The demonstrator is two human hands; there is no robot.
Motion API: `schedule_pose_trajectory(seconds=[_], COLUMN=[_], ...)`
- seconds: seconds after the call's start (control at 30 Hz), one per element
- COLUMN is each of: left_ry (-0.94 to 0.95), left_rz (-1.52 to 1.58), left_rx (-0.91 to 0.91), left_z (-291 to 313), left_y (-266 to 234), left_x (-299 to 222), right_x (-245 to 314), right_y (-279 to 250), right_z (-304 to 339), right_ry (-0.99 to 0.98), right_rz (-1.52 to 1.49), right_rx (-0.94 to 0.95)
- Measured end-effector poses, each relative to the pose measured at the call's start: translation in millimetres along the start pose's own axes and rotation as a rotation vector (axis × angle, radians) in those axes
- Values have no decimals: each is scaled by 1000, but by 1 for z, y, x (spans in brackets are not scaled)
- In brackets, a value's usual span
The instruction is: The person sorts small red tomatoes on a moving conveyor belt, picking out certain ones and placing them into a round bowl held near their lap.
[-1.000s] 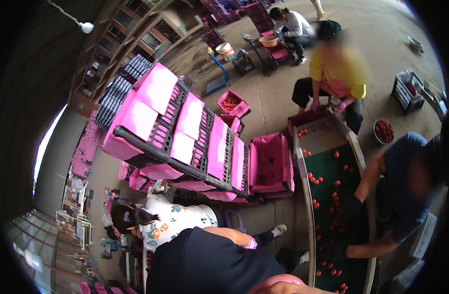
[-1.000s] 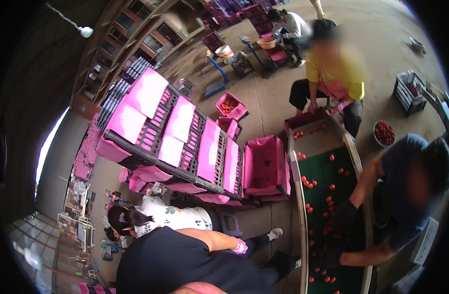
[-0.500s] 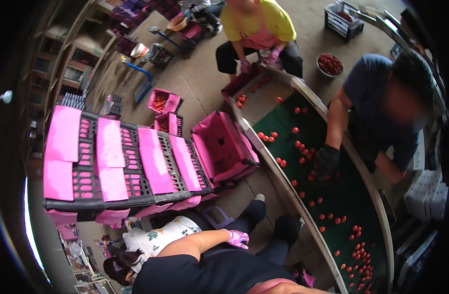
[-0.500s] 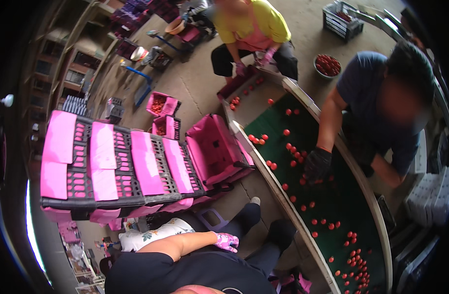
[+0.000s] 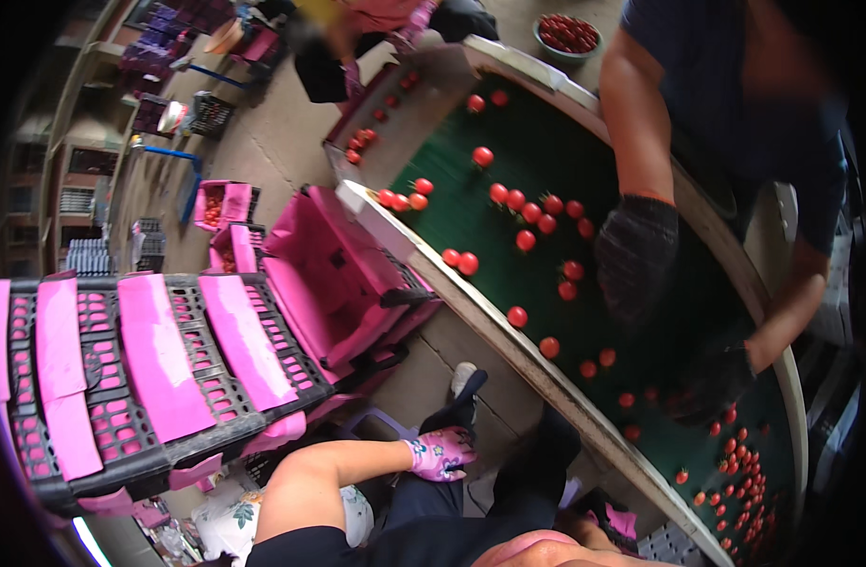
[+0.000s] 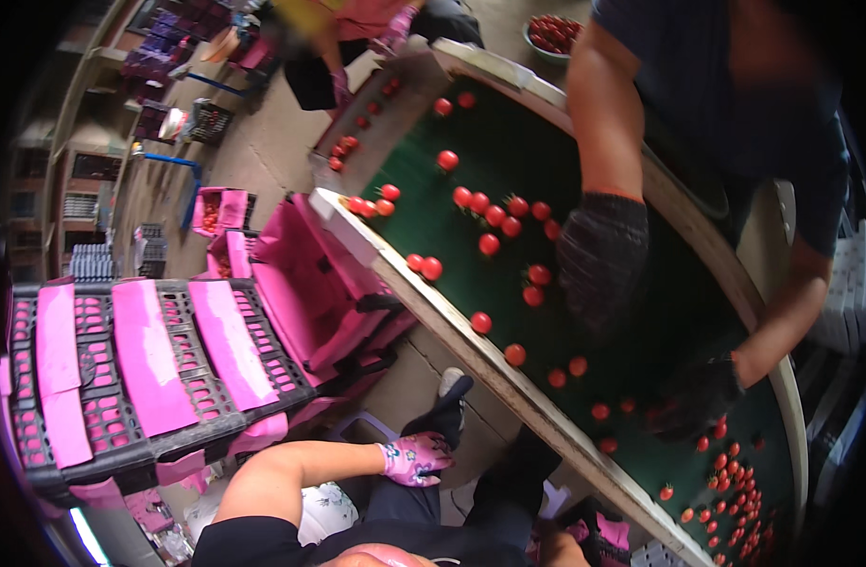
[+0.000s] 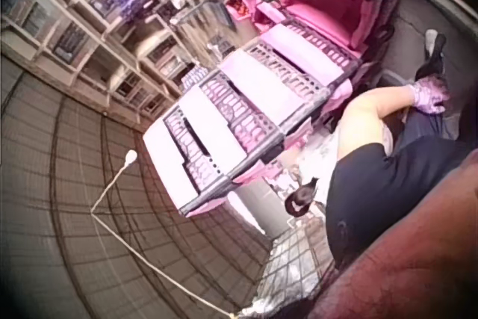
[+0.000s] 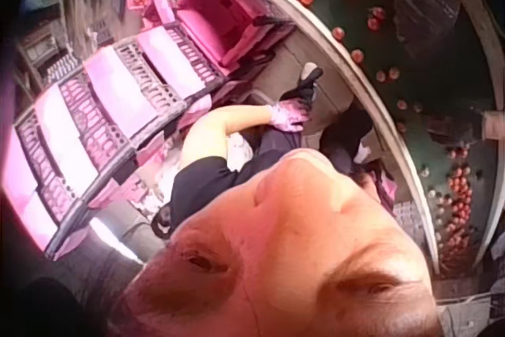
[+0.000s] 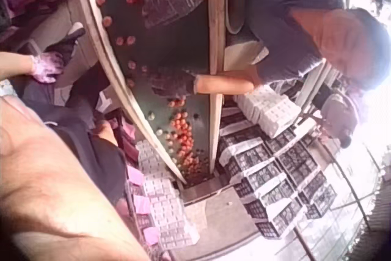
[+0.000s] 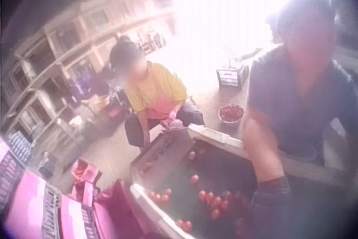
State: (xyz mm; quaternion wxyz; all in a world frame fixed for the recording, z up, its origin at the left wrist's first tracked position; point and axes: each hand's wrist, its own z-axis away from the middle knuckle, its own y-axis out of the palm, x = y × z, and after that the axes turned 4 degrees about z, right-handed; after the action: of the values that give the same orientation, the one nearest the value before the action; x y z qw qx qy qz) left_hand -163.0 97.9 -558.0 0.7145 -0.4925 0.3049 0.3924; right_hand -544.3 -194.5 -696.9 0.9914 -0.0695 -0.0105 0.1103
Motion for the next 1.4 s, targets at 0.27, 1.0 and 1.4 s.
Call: schedule_pose_trajectory(seconds=[0.27,1.0,1.4], left_ry=[58,83,657], left_rz=[-67,-318,-410], left_rx=[176,-752,-837], left_z=[-21,-99,-271], left_y=[16,85,10], left_x=[27,-53,-229], right_x=[32,59,11], right_y=[-7,-126,-319], right_z=[-53,96,177], right_ry=[-215,-1227,-1078], right_rz=[113,275,325], right_rx=[-93,-340,-1377])
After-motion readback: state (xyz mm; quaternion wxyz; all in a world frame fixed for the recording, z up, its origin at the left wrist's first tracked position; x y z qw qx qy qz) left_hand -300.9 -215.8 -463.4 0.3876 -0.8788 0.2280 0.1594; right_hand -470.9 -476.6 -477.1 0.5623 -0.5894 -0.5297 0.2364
